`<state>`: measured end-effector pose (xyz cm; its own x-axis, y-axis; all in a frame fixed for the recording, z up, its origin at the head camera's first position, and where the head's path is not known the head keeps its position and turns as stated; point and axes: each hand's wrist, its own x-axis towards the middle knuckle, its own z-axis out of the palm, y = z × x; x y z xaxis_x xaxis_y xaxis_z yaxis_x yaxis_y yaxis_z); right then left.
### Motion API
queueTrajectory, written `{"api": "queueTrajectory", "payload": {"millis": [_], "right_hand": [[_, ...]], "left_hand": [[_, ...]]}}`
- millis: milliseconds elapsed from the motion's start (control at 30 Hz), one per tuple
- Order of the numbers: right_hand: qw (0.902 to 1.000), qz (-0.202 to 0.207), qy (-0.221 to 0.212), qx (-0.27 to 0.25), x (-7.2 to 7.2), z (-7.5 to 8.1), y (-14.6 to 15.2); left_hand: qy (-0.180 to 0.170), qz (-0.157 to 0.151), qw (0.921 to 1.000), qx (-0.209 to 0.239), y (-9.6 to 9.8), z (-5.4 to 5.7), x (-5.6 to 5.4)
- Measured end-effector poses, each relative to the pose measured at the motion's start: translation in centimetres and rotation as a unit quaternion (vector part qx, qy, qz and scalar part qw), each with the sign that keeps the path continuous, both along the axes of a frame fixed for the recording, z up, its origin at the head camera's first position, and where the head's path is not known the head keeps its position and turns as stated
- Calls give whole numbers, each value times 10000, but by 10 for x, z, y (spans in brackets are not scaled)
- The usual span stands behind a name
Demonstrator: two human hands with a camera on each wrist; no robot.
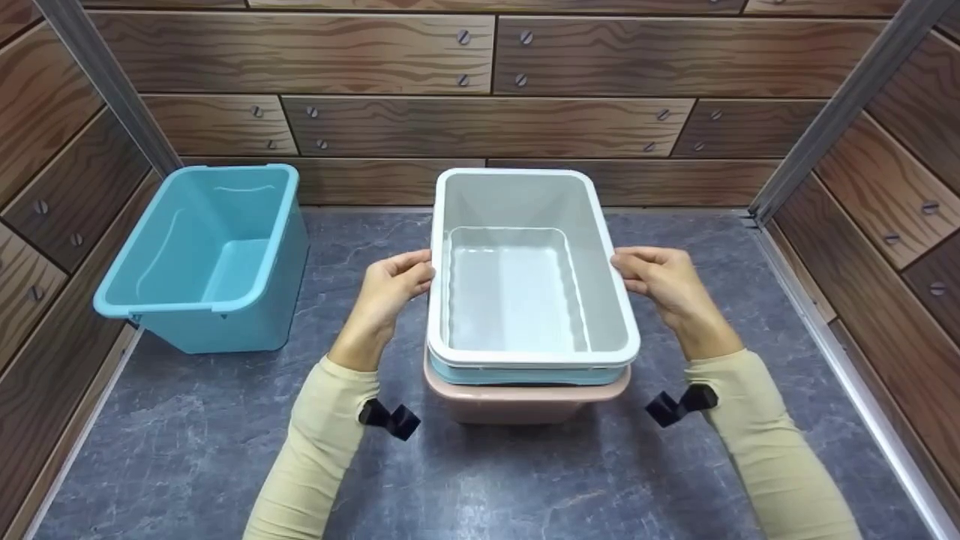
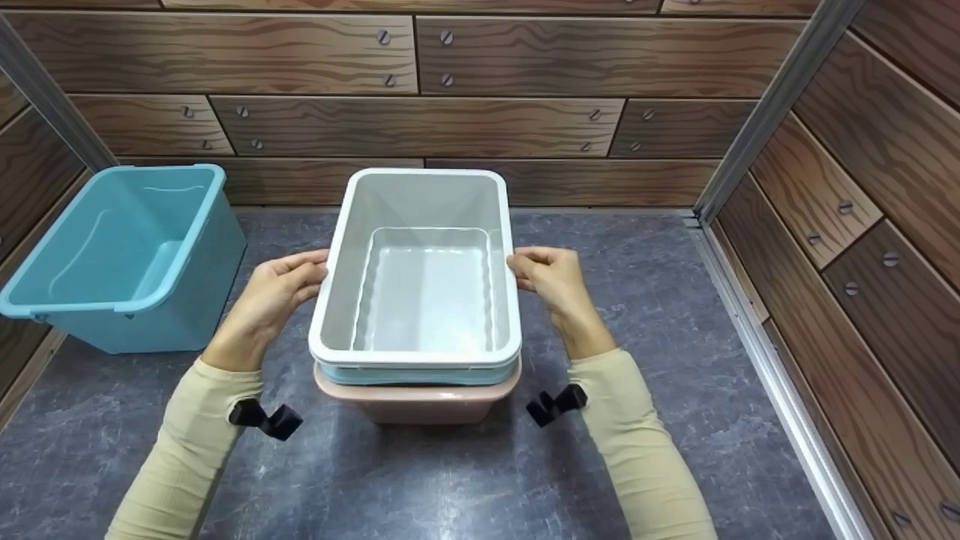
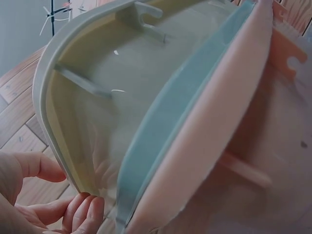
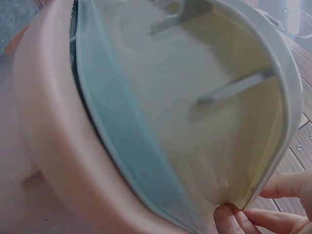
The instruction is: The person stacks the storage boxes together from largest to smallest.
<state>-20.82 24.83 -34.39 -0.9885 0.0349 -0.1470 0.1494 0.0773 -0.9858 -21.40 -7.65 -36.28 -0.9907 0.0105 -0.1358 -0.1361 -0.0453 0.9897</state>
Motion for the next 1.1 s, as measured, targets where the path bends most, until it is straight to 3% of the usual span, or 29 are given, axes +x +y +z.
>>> {"api": "queueTrajectory", "payload": {"millis": [1100], "right_hand": [[9996,94,-254,59,-5,-9,0]], "left_hand": [[-177,-7,9997,-148,-1,-9,0]]}}
